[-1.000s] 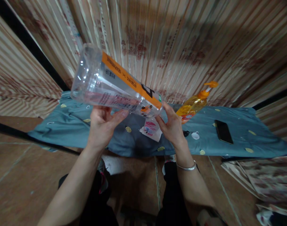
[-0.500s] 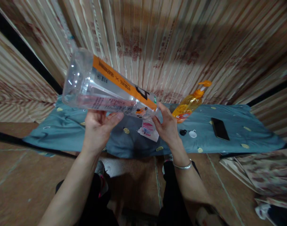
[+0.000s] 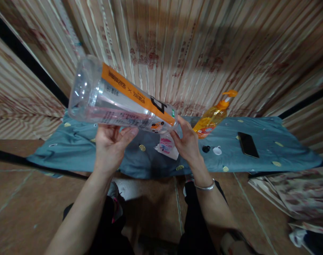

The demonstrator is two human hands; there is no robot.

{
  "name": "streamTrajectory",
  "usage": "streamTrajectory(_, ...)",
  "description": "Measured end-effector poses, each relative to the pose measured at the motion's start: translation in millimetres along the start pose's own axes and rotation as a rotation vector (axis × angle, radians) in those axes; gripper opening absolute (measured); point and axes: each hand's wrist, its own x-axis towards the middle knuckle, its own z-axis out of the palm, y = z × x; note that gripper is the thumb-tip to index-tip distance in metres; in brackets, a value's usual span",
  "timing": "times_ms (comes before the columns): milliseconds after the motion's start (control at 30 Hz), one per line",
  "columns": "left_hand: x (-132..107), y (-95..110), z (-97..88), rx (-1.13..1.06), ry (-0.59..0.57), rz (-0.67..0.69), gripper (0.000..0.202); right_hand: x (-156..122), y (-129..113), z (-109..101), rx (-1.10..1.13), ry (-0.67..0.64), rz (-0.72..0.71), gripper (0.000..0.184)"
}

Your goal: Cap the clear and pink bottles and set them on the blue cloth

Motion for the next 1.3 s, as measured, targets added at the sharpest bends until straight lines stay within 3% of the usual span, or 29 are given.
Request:
streamTrajectory(500,-0.3,1.4,-1.7,0.071,-0.028,0.042,0.041,0.3,0.2,-0.2,-0.012,0.010,-0.007,0.043)
streamTrajectory(967,-2.2,2.3,0.4,-0.003,-0.037,0.071,0.026,0.5,-0.7,1.1,-0.030,-0.001,0.035,0.043)
streamTrajectory(1300,-4.2,6.8,-1.0,0.026,-0.013,0.008,0.034,0.0,0.7,1.9,-0.019,0.006,0.045,0.044)
